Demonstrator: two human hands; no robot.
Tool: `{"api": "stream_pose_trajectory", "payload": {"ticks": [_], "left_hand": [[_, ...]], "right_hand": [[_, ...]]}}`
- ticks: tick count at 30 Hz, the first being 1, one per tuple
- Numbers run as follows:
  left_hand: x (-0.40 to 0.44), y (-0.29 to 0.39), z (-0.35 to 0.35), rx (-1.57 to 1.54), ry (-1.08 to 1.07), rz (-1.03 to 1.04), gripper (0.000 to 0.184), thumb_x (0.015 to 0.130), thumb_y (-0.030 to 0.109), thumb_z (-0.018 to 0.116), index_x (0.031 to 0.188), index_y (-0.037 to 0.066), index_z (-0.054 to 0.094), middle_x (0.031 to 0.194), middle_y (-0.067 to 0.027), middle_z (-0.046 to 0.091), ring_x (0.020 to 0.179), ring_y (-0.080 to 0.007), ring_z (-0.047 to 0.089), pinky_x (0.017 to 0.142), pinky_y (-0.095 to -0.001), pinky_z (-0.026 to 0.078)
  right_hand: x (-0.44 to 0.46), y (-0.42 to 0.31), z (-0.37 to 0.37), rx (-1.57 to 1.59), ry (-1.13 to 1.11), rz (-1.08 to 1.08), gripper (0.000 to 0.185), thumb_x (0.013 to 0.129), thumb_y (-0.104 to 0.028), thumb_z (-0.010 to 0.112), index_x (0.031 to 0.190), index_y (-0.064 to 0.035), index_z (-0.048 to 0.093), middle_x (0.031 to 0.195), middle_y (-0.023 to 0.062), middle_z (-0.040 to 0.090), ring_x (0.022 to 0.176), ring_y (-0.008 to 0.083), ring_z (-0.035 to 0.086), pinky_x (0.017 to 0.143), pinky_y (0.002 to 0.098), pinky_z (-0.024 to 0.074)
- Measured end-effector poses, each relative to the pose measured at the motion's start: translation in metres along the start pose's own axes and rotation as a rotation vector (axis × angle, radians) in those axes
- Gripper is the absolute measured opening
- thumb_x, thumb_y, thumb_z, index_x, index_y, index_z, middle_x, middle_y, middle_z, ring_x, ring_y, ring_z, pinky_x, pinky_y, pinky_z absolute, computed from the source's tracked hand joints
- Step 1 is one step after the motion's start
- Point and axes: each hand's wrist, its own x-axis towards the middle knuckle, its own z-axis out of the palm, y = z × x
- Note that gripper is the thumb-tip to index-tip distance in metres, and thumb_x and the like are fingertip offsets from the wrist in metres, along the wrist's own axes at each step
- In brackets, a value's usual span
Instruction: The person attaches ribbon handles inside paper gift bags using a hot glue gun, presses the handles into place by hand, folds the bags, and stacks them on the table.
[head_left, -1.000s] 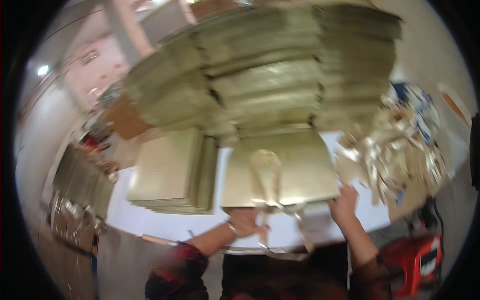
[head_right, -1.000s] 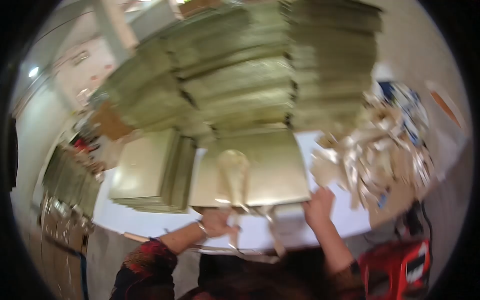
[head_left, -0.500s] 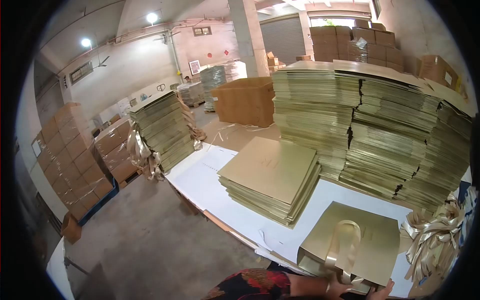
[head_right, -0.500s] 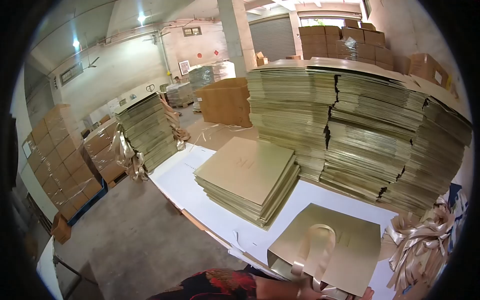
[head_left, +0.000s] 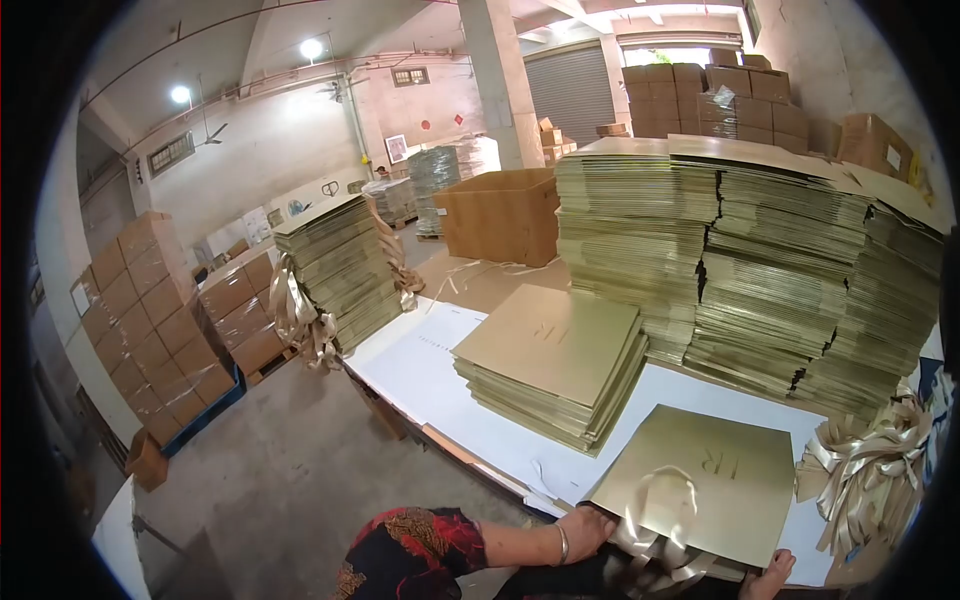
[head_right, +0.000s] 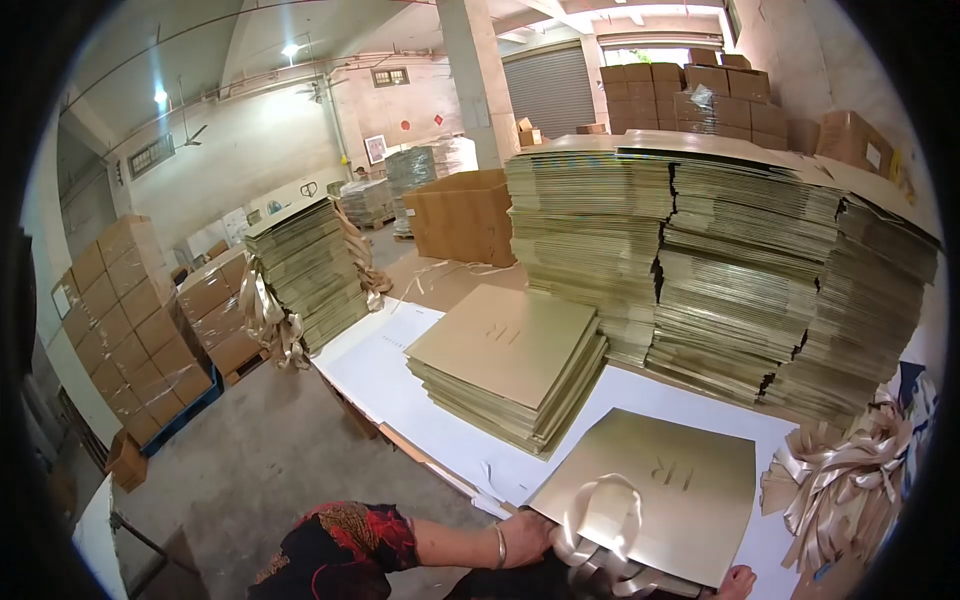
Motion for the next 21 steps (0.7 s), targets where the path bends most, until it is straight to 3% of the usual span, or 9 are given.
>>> {"api": "stream_pose_trajectory", "payload": {"ticks": [4, 6, 7, 8, 10, 12, 15, 17, 21], "left_hand": [[0.001, -0.011, 0.005, -0.010, 0.435, 0.159, 0.051, 0.073, 0.026, 0.062, 0.116, -0.002, 0.056, 0.105, -0.0155, 0.059, 0.098, -0.0294, 0.057, 0.084, -0.0399, 0.045], [-0.005, 0.000, -0.029, -0.180, 0.440, 0.232, 0.046, 0.073, 0.022, 0.061, 0.112, 0.000, 0.058, 0.111, -0.0144, 0.056, 0.102, -0.0288, 0.055, 0.082, -0.0392, 0.047], [-0.017, 0.015, -0.033, -0.403, 0.416, 0.404, 0.041, 0.072, 0.021, 0.061, 0.107, 0.001, 0.058, 0.110, -0.0141, 0.056, 0.101, -0.0293, 0.055, 0.080, -0.0388, 0.048], [-0.039, 0.012, -0.040, -0.583, 0.404, 0.541, 0.037, 0.071, 0.020, 0.061, 0.103, 0.001, 0.059, 0.108, -0.0138, 0.056, 0.100, -0.0297, 0.055, 0.078, -0.0383, 0.049], [-0.081, 0.005, -0.040, -0.449, -0.109, 0.383, 0.032, 0.074, 0.018, 0.061, 0.104, 0.007, 0.060, 0.102, -0.0114, 0.058, 0.097, -0.0281, 0.058, 0.074, -0.0380, 0.052], [-0.113, -0.015, -0.002, -0.602, 0.006, 0.087, 0.015, 0.073, 0.012, 0.061, 0.087, 0.014, 0.065, 0.088, -0.0074, 0.067, 0.076, -0.0302, 0.063, 0.066, -0.0372, 0.054], [-0.089, -0.046, -0.011, -0.976, 0.153, -0.702, 0.018, 0.088, 0.022, 0.057, 0.088, 0.006, 0.065, 0.082, -0.0030, 0.065, 0.071, -0.0181, 0.063, 0.060, -0.0325, 0.051], [-0.038, -0.061, -0.056, -1.429, 0.485, -0.849, 0.027, 0.090, 0.031, 0.058, 0.092, 0.005, 0.064, 0.083, -0.0022, 0.062, 0.077, -0.0137, 0.060, 0.061, -0.0309, 0.049], [0.040, -0.069, -0.082, -1.483, 0.201, -0.772, 0.054, 0.090, 0.052, 0.051, 0.091, 0.001, 0.065, 0.080, -0.0062, 0.063, 0.067, -0.0155, 0.057, 0.057, -0.0326, 0.047]], "right_hand": [[-0.002, 0.002, -0.003, -0.150, -0.077, -0.114, 0.044, 0.077, -0.010, 0.072, 0.113, 0.0089, 0.055, 0.106, 0.0212, 0.059, 0.101, 0.0385, 0.054, 0.089, 0.0456, 0.0443], [-0.006, 0.004, -0.001, 0.466, -0.066, -0.053, 0.080, 0.052, -0.016, 0.084, 0.122, 0.0035, 0.050, 0.123, 0.0250, 0.045, 0.118, 0.0442, 0.044, 0.103, 0.0480, 0.0352], [-0.003, -0.001, -0.046, -0.002, -0.292, -0.359, 0.094, 0.049, -0.024, 0.087, 0.129, 0.0031, 0.045, 0.130, 0.0258, 0.042, 0.121, 0.0450, 0.042, 0.105, 0.0461, 0.0352], [0.002, -0.004, -0.068, 0.055, -0.494, -0.267, 0.083, 0.058, -0.031, 0.084, 0.124, 0.0039, 0.050, 0.135, 0.0294, 0.040, 0.127, 0.0464, 0.036, 0.110, 0.0460, 0.0292], [0.006, 0.031, -0.076, 0.049, -0.484, -0.175, 0.062, 0.068, -0.023, 0.077, 0.120, 0.0032, 0.055, 0.130, 0.0269, 0.048, 0.118, 0.0426, 0.048, 0.101, 0.0445, 0.0400], [0.031, 0.018, -0.093, 0.403, -0.364, 0.086, 0.039, 0.081, -0.017, 0.065, 0.113, 0.0043, 0.058, 0.105, 0.0201, 0.065, 0.096, 0.0316, 0.063, 0.085, 0.0374, 0.0489], [0.074, -0.006, -0.091, 0.759, -0.246, 0.288, 0.033, 0.090, -0.030, 0.060, 0.100, 0.0008, 0.065, 0.084, 0.0026, 0.063, 0.076, 0.0119, 0.059, 0.063, 0.0278, 0.0482], [0.095, -0.014, -0.074, 0.839, -0.300, 0.353, 0.034, 0.090, -0.034, 0.061, 0.097, -0.0009, 0.066, 0.083, 0.0022, 0.062, 0.073, 0.0116, 0.057, 0.060, 0.0285, 0.0471], [0.103, -0.030, -0.036, 0.773, -0.523, 0.413, 0.034, 0.086, -0.032, 0.064, 0.093, 0.0012, 0.066, 0.075, 0.0029, 0.062, 0.062, 0.0108, 0.055, 0.052, 0.0283, 0.0439]]}}
